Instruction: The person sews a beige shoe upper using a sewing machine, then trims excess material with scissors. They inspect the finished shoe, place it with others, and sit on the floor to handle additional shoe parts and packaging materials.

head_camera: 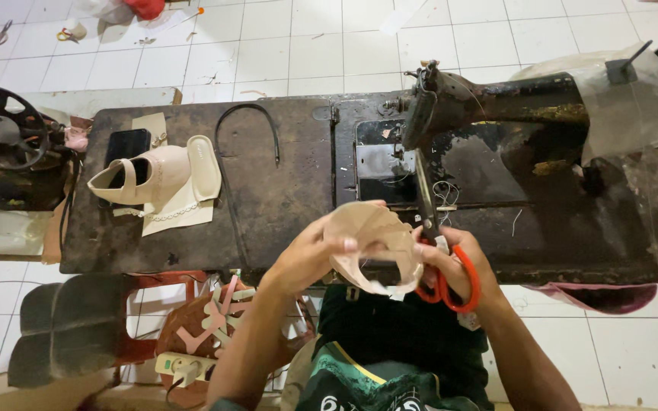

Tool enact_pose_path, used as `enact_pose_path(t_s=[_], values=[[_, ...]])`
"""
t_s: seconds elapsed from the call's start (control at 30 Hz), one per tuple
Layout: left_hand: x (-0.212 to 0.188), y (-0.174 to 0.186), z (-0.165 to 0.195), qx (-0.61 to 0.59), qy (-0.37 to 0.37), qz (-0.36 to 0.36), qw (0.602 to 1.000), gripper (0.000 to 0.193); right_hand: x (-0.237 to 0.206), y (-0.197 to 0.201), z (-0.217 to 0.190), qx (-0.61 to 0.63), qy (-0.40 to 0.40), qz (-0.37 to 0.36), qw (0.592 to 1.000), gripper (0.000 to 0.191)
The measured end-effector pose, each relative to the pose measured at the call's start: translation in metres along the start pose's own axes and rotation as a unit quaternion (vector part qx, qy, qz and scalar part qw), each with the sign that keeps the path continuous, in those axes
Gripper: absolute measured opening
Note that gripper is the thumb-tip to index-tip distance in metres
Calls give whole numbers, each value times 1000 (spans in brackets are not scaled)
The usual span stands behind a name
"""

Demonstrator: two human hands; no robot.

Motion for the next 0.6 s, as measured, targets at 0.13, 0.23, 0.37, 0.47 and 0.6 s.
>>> enact_pose_path(t_s=[0.13, 0.23, 0.37, 0.47, 0.6], values=[[4, 21, -15, -68, -73, 204, 974, 51, -3, 29, -15, -257, 46, 120, 958, 40], [7, 20, -7, -99, -196, 161, 962, 51, -8, 61, -31, -490, 101, 236, 833, 56], [20, 20, -4, -155, -209, 146, 955, 51, -12, 92, -33, -551, 141, 260, 780, 50], [32, 16, -8, -186, -200, 97, 957, 51, -16, 97, -29, -575, 212, 262, 746, 46], [38, 11, -16, -247, -221, 33, 943, 52, -19, 98, -26, -567, 234, 288, 735, 44]])
Point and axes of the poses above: each hand's wrist, its own x-axis towards the middle knuckle, its own y-axis out of the back of the hand, z = x × y, the point moved 4 cm from there along x, towards the middle knuckle, and after that the axes turned 3 degrees about x, right-handed, at the moved point
